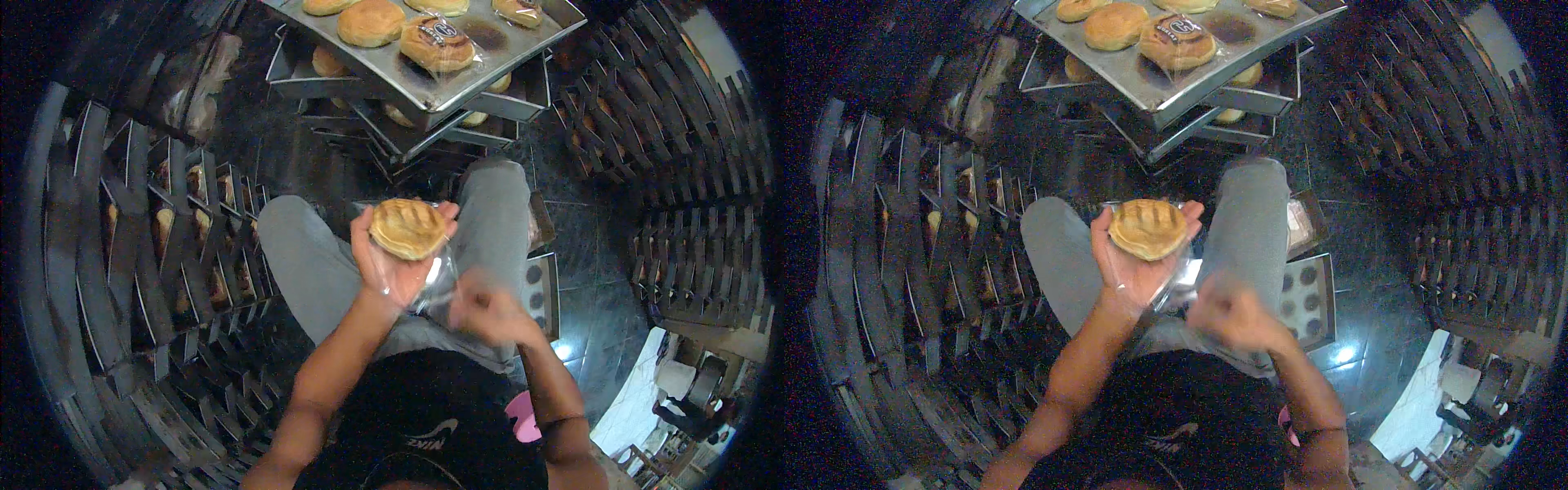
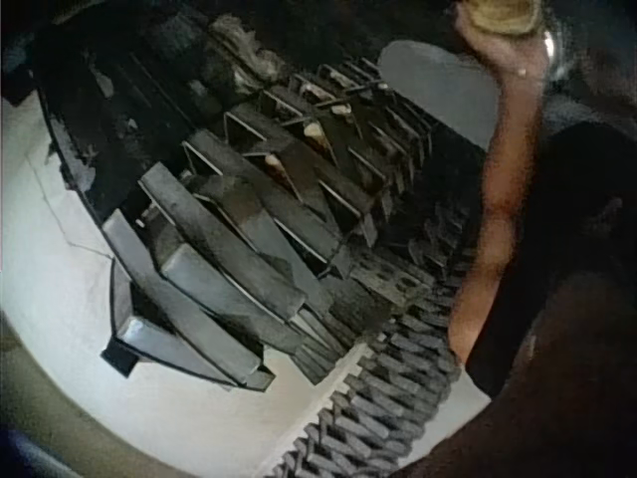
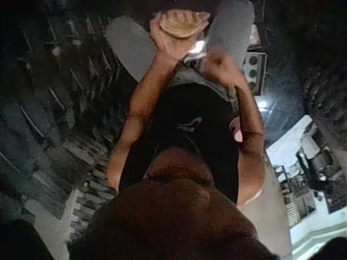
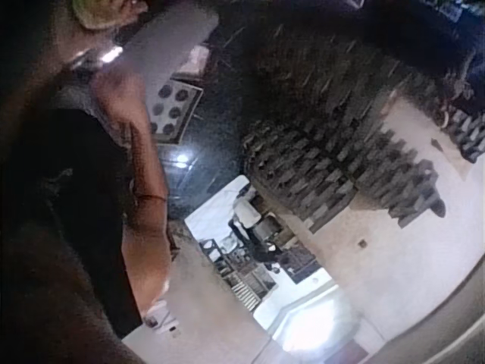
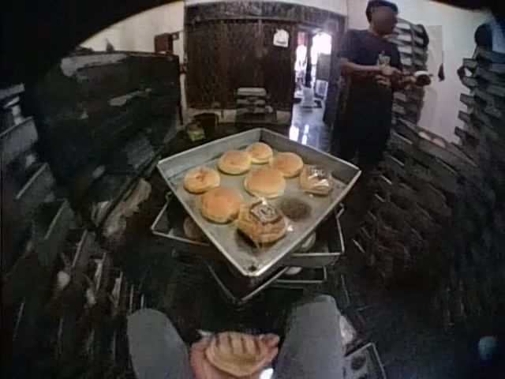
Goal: The person takes bread buns from a metal tray, places each bun into a plastic bag, and returns the bagged buns to the tray.
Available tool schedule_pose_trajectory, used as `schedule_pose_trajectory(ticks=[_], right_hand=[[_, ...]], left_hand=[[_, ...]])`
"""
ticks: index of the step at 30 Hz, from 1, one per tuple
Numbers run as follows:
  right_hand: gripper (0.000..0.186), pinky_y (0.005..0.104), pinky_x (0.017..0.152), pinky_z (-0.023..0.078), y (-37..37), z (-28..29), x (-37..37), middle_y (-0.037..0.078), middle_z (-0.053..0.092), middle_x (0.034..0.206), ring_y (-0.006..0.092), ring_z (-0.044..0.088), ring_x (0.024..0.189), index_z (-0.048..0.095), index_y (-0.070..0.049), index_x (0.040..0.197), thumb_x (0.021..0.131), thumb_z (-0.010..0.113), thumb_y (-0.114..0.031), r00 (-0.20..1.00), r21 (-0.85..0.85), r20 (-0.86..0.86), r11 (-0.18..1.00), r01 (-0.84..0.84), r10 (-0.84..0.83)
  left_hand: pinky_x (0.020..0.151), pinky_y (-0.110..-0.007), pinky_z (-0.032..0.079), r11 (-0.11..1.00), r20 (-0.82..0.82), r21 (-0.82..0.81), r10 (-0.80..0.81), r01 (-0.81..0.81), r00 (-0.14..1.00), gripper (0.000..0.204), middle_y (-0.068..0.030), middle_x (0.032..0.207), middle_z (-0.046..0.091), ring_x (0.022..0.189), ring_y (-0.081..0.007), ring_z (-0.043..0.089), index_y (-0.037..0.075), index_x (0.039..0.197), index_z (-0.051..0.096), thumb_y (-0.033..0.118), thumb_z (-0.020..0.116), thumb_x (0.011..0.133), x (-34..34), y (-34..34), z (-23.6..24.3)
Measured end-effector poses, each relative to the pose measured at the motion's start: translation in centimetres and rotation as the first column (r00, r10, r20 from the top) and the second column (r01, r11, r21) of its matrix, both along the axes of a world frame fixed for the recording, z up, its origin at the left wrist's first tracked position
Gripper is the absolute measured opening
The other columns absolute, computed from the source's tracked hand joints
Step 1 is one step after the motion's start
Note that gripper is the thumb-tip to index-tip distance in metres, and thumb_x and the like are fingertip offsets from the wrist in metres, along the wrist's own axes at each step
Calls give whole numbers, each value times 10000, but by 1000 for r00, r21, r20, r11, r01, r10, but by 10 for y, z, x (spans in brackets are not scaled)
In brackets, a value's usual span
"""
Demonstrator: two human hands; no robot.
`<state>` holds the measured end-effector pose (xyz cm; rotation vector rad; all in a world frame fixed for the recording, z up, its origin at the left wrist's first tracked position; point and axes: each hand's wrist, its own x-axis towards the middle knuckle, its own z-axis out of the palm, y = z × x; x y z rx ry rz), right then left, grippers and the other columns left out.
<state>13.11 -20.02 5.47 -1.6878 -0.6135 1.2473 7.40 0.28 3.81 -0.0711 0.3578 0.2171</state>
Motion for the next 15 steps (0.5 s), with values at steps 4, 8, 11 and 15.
schedule_pose_trajectory(ticks=[4, 8, 11, 15], right_hand=[[532, 302, 726, 540, 5, 4, 2, 98, 558, 1227, 138, 606, 884, 485, -27, 1246, 822, 801, -87, 824, 345, -161, 751, 563, -544], [567, 265, 837, 528, 37, -24, -15, 118, 531, 1239, 141, 608, 971, 422, -28, 1295, 830, 741, 26, 684, 436, 131, 661, 611, -718], [514, 273, 794, 548, 51, -33, -30, 134, 558, 1202, 150, 636, 980, 402, -26, 1290, 854, 650, 87, 576, 386, -194, 478, 789, -794], [488, 275, 531, 526, 50, -20, -38, 120, 612, 1026, 136, 613, 650, 384, -24, 1276, 890, 674, 47, 611, 277, -306, 545, 791, -730]], left_hand=[[1204, -538, 285, 975, 96, 218, -72, 50, 993, 882, -256, 1579, 320, 1476, -433, 292, 26, 1530, 315, 624, 481, 903, 4, -32, 9], [1192, -519, 306, 849, 61, 529, -48, 8, 997, 860, -205, 1590, 327, 1469, -400, 322, 23, 1566, 244, 551, 458, 922, 6, -58, 0], [1162, -495, 362, 888, 20, 459, -37, 23, 999, 816, -157, 1558, 388, 1423, -397, 396, 10, 1548, 276, 499, 479, 928, -2, -58, -6], [1110, -555, 411, 899, 49, 437, -24, 0, 999, 837, -163, 1516, 446, 1369, -431, 455, 31, 1538, 316, 561, 485, 913, 5, -37, -4]])
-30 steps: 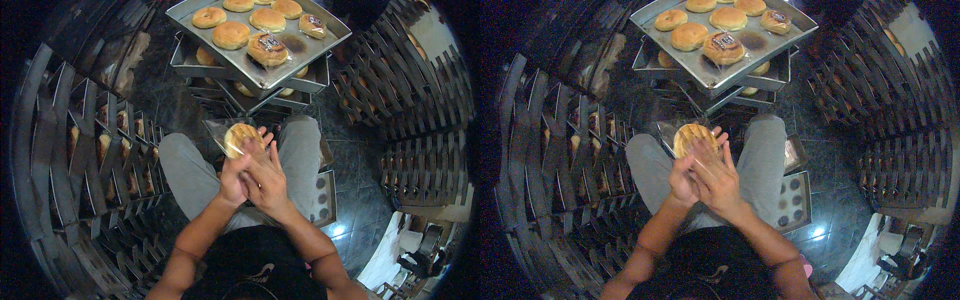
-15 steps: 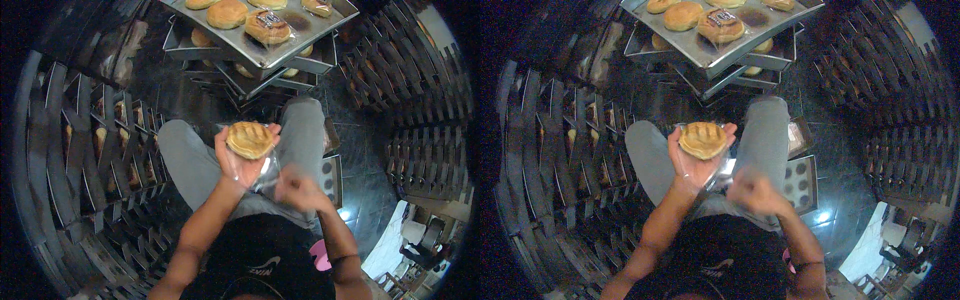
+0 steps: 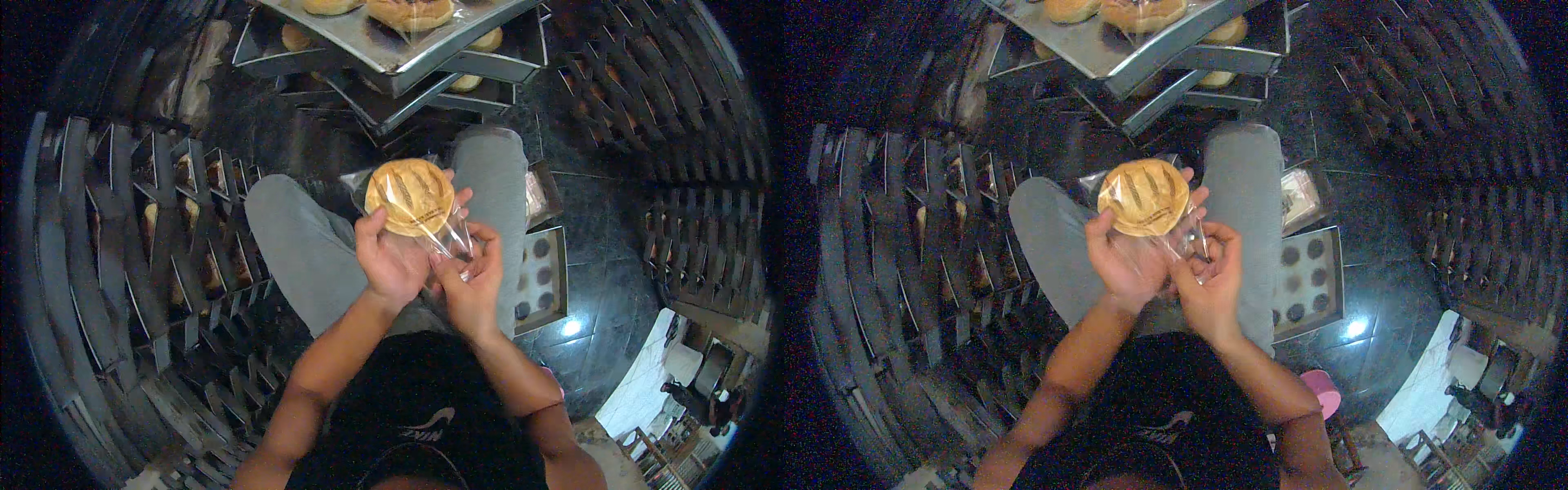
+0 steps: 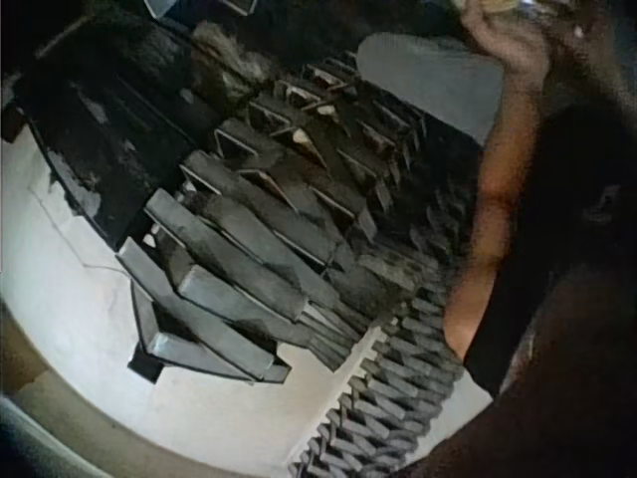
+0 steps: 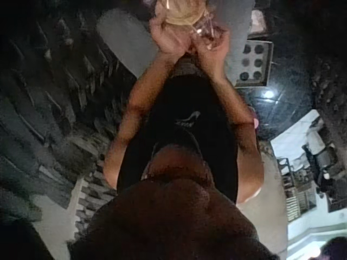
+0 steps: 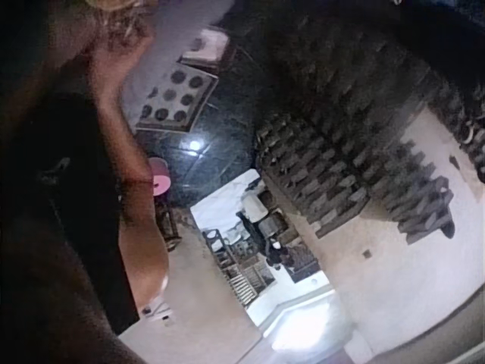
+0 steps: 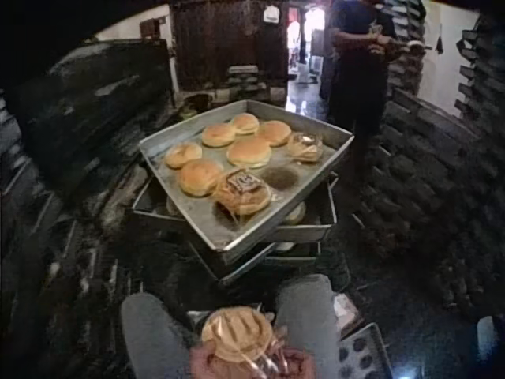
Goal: The person takes bread buns from a metal tray, places each bun into a plastic bag, and returns the bagged buns to the tray.
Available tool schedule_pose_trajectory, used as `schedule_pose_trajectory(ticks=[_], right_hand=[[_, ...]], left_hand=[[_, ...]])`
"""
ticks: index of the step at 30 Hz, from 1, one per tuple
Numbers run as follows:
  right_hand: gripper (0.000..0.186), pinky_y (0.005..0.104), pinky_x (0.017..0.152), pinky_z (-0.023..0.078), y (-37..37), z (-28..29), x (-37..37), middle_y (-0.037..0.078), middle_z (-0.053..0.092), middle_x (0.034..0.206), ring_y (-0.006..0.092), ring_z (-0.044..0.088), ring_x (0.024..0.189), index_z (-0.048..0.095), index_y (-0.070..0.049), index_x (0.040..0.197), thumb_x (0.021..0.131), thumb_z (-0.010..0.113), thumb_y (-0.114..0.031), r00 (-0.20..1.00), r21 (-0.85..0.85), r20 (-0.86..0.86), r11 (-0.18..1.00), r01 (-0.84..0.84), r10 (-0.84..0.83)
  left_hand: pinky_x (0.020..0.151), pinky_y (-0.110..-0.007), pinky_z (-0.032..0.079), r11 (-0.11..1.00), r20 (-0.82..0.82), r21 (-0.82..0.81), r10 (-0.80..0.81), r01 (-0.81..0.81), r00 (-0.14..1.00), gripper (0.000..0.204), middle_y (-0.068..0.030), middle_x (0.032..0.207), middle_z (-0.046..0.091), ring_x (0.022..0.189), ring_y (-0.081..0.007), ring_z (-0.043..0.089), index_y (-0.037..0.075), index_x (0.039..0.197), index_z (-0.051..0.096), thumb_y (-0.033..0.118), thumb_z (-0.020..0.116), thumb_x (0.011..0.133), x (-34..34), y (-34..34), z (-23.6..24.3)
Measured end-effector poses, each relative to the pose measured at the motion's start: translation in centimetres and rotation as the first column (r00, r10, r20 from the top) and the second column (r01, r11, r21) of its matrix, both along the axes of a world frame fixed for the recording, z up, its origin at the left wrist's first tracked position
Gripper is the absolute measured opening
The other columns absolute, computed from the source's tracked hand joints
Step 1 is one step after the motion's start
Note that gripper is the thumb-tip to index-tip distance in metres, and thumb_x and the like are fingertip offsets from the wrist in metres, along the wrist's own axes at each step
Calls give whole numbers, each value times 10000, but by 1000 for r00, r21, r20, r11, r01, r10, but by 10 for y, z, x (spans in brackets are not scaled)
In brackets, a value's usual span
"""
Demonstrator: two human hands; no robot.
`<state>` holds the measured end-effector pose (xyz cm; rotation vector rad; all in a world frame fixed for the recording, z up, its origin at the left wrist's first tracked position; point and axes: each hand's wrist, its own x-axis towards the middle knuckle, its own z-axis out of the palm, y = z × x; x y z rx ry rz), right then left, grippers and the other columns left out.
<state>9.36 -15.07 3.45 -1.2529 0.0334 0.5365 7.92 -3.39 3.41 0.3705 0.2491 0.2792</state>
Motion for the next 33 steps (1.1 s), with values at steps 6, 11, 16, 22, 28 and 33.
schedule_pose_trajectory(ticks=[6, 11, 16, 22, 28, 33], right_hand=[[363, 257, 612, 538, -10, 4, -14, 92, 613, 1022, 112, 615, 724, 468, -11, 1170, 892, 695, 48, 985, -90, -104, 985, -145, 135], [196, 290, 645, 565, -22, 33, -22, 140, 712, 918, 214, 666, 681, 653, 4, 953, 807, 757, 81, 619, -232, 771, 971, 59, 147], [270, 290, 584, 537, 4, 43, -10, 151, 745, 981, 208, 702, 694, 670, 10, 1049, 804, 776, 50, 595, -400, 705, 909, -116, 386], [238, 253, 585, 507, 15, -1, -14, 109, 708, 900, 171, 685, 724, 634, 20, 1070, 852, 725, 49, 733, -287, 535, 906, -311, 421], [245, 286, 633, 548, -53, -3, 45, 149, 717, 1014, 147, 677, 826, 671, -15, 1056, 825, 694, 61, 405, -518, 241, 470, -714, 882], [221, 238, 583, 529, -61, 30, 41, 214, 657, 1249, 129, 650, 758, 668, 13, 1072, 856, 673, 57, 389, -449, 840, 888, 103, 379]], left_hand=[[1068, -658, 417, 982, 152, -187, 44, -15, 987, 795, -257, 1566, 342, 1383, -518, 396, 86, 1564, 303, 502, 509, 919, 3, 20, 6], [1120, -702, 320, 997, 129, -77, 14, -4, 992, 862, -263, 1584, 307, 1406, -538, 346, 95, 1577, 282, 509, 553, 871, -4, 33, 18], [1126, -662, 331, 983, 143, -184, 21, 6, 990, 819, -199, 1555, 395, 1373, -499, 418, 104, 1577, 276, 519, 498, 907, -9, 28, 32], [1133, -577, 384, 968, -35, -235, 85, -91, 996, 696, -169, 1456, 500, 1329, -375, 503, 45, 1479, 406, 510, 459, 965, -4, 33, -9], [1180, -516, 357, 936, -61, -352, -11, -12, 998, 627, -179, 1475, 497, 1333, -387, 499, 31, 1457, 439, 467, 433, 1006, -11, 34, 0], [1178, -504, 348, 910, -29, -364, -223, 197, 974, 682, -170, 1517, 462, 1363, -372, 481, 47, 1499, 386, 538, 369, 1027, -26, -9, 29]])
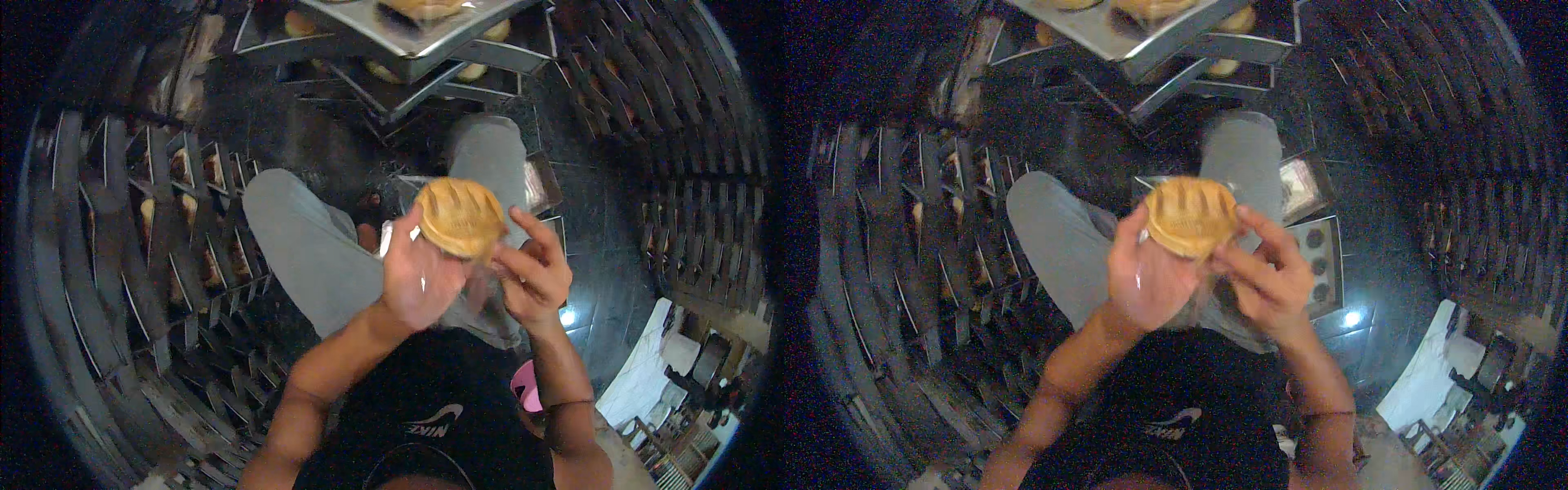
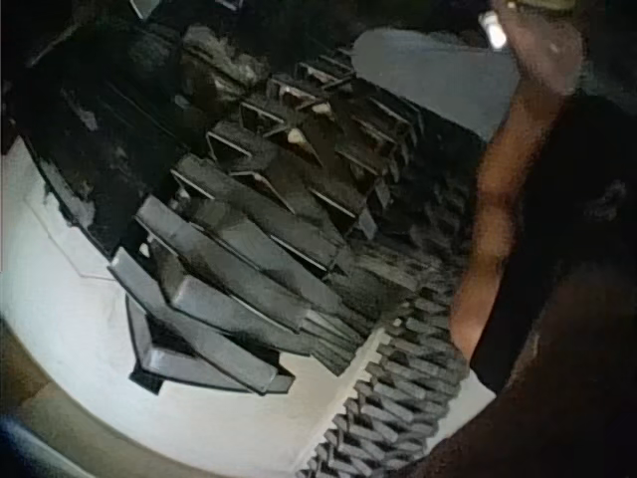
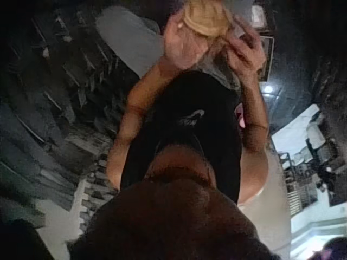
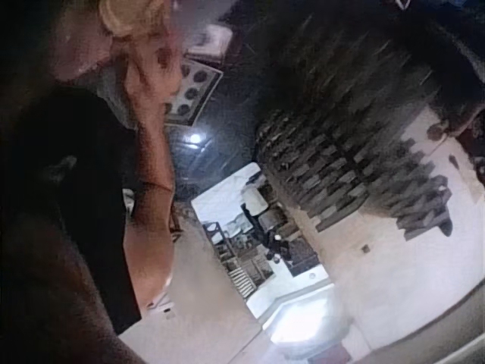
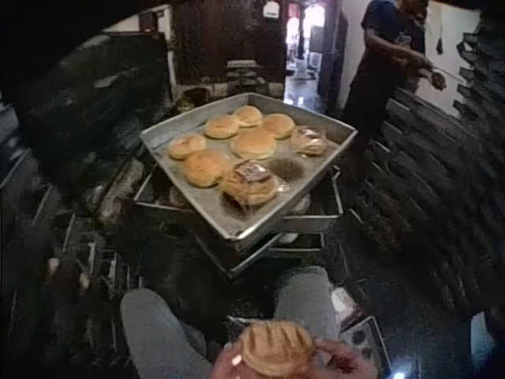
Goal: The person takes bread buns from a metal tray, places each bun into a plastic bag, and returns the bagged buns to the tray.
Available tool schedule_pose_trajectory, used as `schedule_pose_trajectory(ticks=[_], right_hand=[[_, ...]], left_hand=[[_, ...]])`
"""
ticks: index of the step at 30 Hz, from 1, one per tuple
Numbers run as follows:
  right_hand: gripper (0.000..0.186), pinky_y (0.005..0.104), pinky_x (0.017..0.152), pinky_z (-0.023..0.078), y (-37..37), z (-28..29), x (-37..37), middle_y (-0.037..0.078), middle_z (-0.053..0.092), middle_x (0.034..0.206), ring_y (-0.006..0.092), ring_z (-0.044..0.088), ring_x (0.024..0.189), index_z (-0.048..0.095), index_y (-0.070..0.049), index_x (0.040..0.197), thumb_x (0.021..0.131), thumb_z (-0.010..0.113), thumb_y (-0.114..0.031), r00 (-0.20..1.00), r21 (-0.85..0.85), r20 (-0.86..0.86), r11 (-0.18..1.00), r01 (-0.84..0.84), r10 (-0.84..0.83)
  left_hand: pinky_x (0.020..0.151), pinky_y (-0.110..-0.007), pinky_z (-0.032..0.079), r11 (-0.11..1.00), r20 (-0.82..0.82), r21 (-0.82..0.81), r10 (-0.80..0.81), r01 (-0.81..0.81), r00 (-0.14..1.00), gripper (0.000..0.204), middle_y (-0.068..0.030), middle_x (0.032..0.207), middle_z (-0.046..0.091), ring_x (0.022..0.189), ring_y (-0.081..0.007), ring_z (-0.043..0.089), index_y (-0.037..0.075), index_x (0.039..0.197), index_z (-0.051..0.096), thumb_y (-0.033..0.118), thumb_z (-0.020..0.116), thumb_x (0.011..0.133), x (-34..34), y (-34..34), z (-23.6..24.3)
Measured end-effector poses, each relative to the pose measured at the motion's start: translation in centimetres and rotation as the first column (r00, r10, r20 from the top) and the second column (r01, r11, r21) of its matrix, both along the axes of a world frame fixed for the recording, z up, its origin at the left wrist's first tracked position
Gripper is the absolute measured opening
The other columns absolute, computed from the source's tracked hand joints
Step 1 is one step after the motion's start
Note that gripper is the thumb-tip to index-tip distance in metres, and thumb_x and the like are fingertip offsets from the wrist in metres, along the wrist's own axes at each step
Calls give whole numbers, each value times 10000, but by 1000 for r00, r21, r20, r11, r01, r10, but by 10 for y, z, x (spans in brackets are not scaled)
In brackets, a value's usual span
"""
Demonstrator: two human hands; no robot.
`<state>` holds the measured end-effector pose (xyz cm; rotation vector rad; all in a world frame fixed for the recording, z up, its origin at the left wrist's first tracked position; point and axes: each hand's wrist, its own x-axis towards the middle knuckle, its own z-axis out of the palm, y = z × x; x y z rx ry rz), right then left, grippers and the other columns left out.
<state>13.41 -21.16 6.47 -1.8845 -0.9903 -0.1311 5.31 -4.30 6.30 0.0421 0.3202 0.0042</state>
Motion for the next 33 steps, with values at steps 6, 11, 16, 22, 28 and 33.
schedule_pose_trajectory(ticks=[6, 11, 16, 22, 28, 33], right_hand=[[161, 235, 575, 549, -11, -33, 2, 241, 659, 1217, 141, 647, 658, 604, 31, 1139, 985, 556, 32, 851, 317, -492, 873, 371, -183], [166, 258, 613, 554, -7, -29, 15, 193, 696, 1117, 153, 661, 664, 618, 41, 1150, 996, 569, -1, 780, 337, -585, 809, 482, -221], [133, 229, 600, 522, -10, -27, 25, 142, 705, 1020, 118, 627, 639, 675, 28, 1069, 978, 643, -64, 808, 344, -546, 820, 457, -222], [130, 212, 476, 422, -26, -7, 19, 45, 692, 783, 52, 518, 527, 677, -19, 948, 947, 719, -142, 626, 130, -722, 831, 541, -294], [142, 207, 451, 371, -27, 19, 18, 24, 686, 732, 35, 508, 552, 650, -35, 890, 934, 722, -150, 561, 38, -746, 818, 574, -358], [82, 259, 530, 433, -70, -32, -14, 20, 683, 745, 94, 556, 580, 655, -18, 906, 913, 712, -77, 933, 178, -286, 944, 278, -221]], left_hand=[[1046, -368, 451, 29, -134, 991, 48, 132, 990, 407, -110, 1364, 554, 1221, -213, 568, 24, 1363, 568, 203, 614, 1000, 10, 3, -77], [973, -352, 484, -113, 233, 970, 183, -215, 955, 394, -149, 1221, 612, 1072, -243, 644, 12, 1293, 625, 75, 703, 912, 51, -11, -57], [956, -323, 470, -185, 293, 946, 148, -264, 945, 228, -114, 1085, 639, 1064, -199, 598, -20, 1142, 643, 55, 687, 931, 73, -17, -46], [827, -253, 487, 232, 53, 965, 286, -123, 957, 126, -18, 900, 647, 856, -115, 609, 20, 952, 618, 123, 689, 966, 58, -8, -52], [821, -258, 472, 342, -116, 937, 132, 65, 984, 85, -25, 902, 662, 867, -103, 596, 5, 982, 660, 77, 693, 951, 54, 6, -21], [781, -265, 460, 67, -100, 993, 63, 95, 993, 134, -22, 853, 644, 820, -97, 566, 3, 881, 654, 105, 731, 920, 10, -3, -53]])
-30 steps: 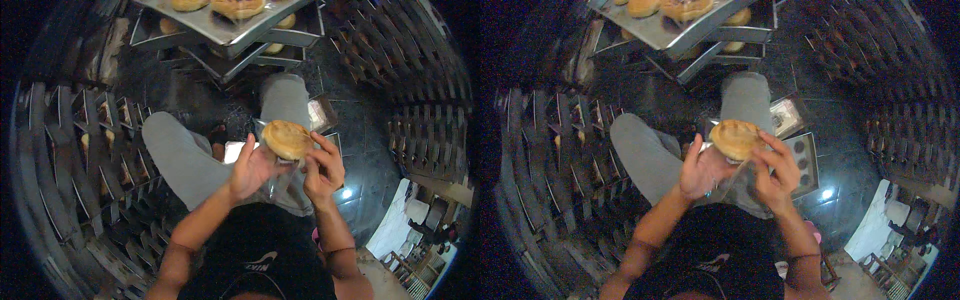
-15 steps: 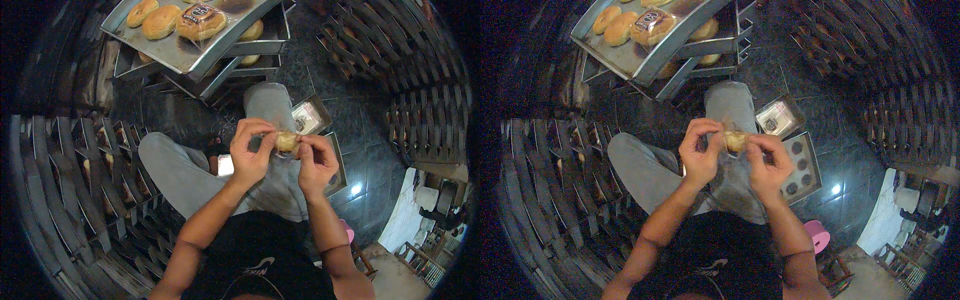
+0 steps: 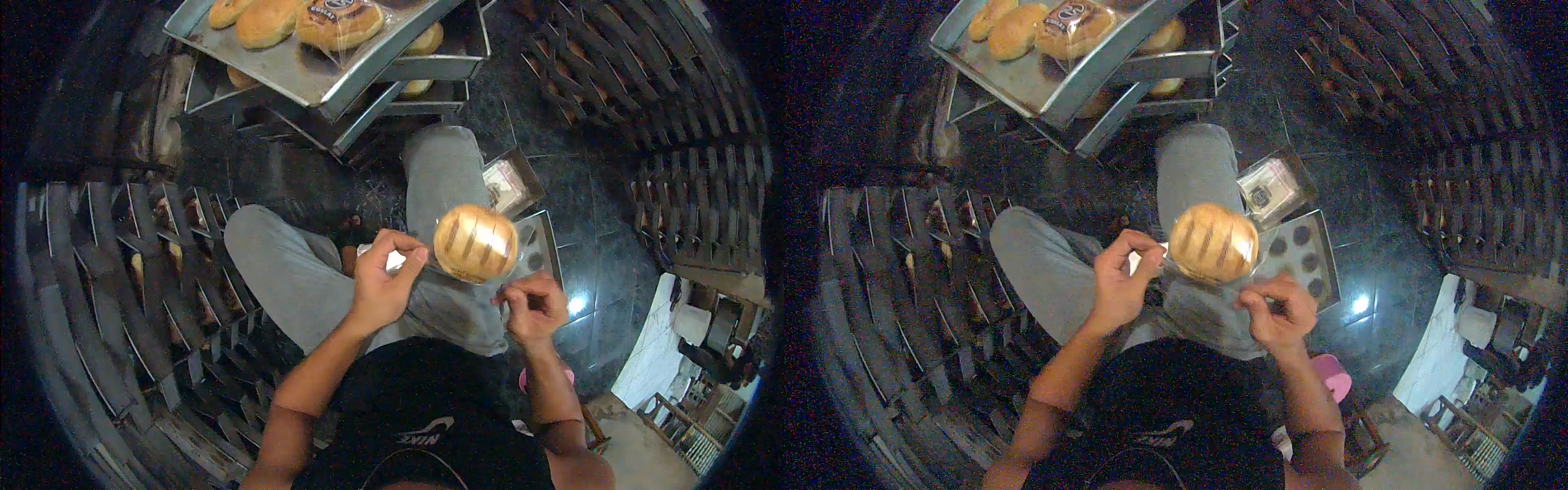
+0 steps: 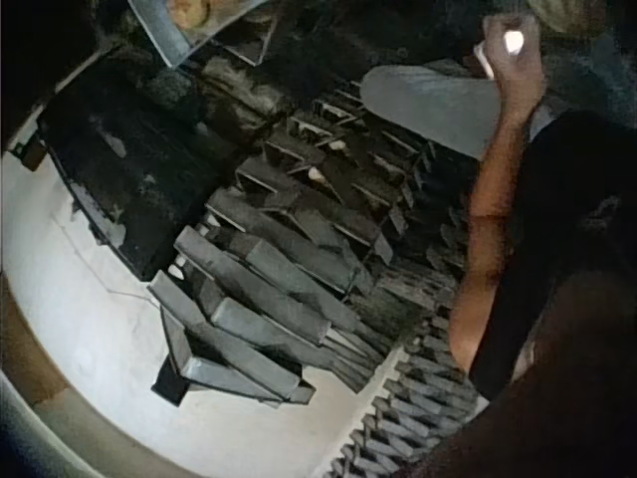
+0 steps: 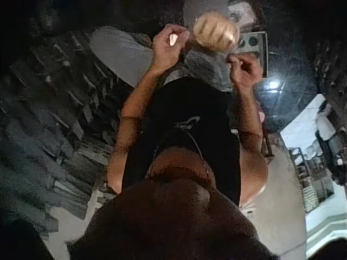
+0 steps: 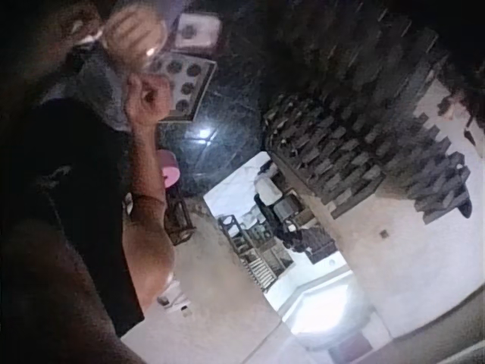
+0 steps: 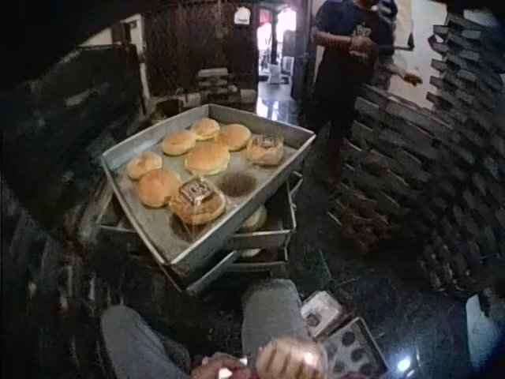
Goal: The person takes bread buns from a metal tray, places each bun into a plastic bag, and returns the bagged buns to the tray.
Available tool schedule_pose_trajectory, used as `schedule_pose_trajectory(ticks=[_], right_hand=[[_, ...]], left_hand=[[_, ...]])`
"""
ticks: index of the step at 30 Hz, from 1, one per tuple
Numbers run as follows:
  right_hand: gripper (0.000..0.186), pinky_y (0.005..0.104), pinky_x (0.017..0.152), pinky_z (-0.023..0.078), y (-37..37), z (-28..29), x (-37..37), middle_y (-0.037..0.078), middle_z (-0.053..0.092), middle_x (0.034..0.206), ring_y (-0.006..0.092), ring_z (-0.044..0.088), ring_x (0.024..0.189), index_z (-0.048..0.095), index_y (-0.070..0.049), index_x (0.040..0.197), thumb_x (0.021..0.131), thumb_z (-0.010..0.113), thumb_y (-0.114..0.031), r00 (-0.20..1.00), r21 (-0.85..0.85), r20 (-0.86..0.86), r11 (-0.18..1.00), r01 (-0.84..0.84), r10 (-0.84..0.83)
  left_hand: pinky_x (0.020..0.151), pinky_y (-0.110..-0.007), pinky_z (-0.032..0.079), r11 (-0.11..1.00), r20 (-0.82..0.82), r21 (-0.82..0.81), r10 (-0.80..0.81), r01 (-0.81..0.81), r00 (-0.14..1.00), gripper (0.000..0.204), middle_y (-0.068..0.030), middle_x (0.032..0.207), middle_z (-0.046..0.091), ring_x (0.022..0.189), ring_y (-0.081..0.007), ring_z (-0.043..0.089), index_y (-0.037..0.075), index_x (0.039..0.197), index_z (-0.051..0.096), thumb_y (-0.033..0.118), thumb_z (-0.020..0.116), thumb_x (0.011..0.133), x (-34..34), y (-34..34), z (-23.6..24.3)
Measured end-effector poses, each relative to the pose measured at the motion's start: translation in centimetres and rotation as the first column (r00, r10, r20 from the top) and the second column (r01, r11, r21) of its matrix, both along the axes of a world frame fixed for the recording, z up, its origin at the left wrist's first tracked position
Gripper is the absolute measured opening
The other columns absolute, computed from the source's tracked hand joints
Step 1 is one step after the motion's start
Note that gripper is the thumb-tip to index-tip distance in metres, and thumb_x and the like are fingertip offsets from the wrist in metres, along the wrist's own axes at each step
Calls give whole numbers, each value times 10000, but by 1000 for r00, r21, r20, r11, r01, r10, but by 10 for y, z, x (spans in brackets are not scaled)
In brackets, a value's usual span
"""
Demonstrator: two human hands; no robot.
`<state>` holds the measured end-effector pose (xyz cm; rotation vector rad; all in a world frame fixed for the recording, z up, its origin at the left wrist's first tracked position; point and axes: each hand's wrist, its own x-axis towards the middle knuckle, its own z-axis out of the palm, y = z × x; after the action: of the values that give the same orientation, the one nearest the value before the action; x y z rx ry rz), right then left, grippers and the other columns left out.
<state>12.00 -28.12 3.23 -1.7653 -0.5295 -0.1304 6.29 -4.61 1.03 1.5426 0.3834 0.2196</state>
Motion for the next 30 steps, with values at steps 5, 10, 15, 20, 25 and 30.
schedule_pose_trajectory(ticks=[5, 10, 15, 20, 25, 30], right_hand=[[254, 289, 729, 532, -1, -71, -66, 72, 634, 922, 160, 637, 802, 565, -16, 1151, 955, 658, -148, 688, -63, -660, 934, 350, -303], [498, 408, 1071, 417, 51, -4, -29, 180, 591, 1294, 294, 576, 1206, 553, 28, 1303, 895, 708, -212, 921, -29, -390, 999, -32, 18], [504, 464, 1095, 413, 117, 93, 132, 216, 623, 1321, 364, 574, 1272, 587, 6, 1294, 813, 707, -85, 725, -123, 631, 959, -255, 274], [579, 477, 1044, 457, 192, 144, 173, 200, 628, 1288, 390, 579, 1228, 597, -9, 1281, 721, 737, 31, 545, -168, 809, 975, -143, 220], [445, 454, 988, 474, 150, 5, 47, 196, 632, 1216, 379, 601, 1141, 615, 0, 1201, 773, 723, -56, 884, -256, 246, 907, -335, 396], [455, 420, 1000, 477, 123, -78, -68, 191, 626, 1222, 362, 606, 1158, 601, -21, 1237, 832, 767, -145, 743, -247, -262, 701, -669, 616]], left_hand=[[498, -239, 323, 991, -191, -33, 123, -132, 974, 241, 60, 602, 483, 552, -24, 392, 33, 830, 619, 193, 785, 900, -7, -42, -64], [657, -229, 439, 930, -215, -288, 171, -230, 962, 348, -12, 886, 596, 766, -49, 531, 7, 1144, 601, 234, 751, 927, 10, -4, -29], [1038, -377, 447, 987, 451, -17, 150, -160, 880, 485, -135, 1238, 607, 1149, -229, 594, -5, 1367, 496, 160, 657, 940, 8, 81, 109], [973, -442, 494, 767, 924, 227, 24, -600, 381, 615, -191, 1268, 598, 1098, -312, 620, -21, 1388, 484, 344, 652, 922, -31, 110, 243], [947, -426, 500, 797, 980, 182, -99, -576, 171, 594, -185, 1241, 600, 1072, -297, 621, -24, 1373, 489, 320, 655, 918, -49, 107, 250], [922, -409, 506, 766, 975, 212, -123, -607, 186, 573, -180, 1214, 602, 1047, -282, 622, -27, 1359, 494, 295, 657, 914, -64, 97, 244]])
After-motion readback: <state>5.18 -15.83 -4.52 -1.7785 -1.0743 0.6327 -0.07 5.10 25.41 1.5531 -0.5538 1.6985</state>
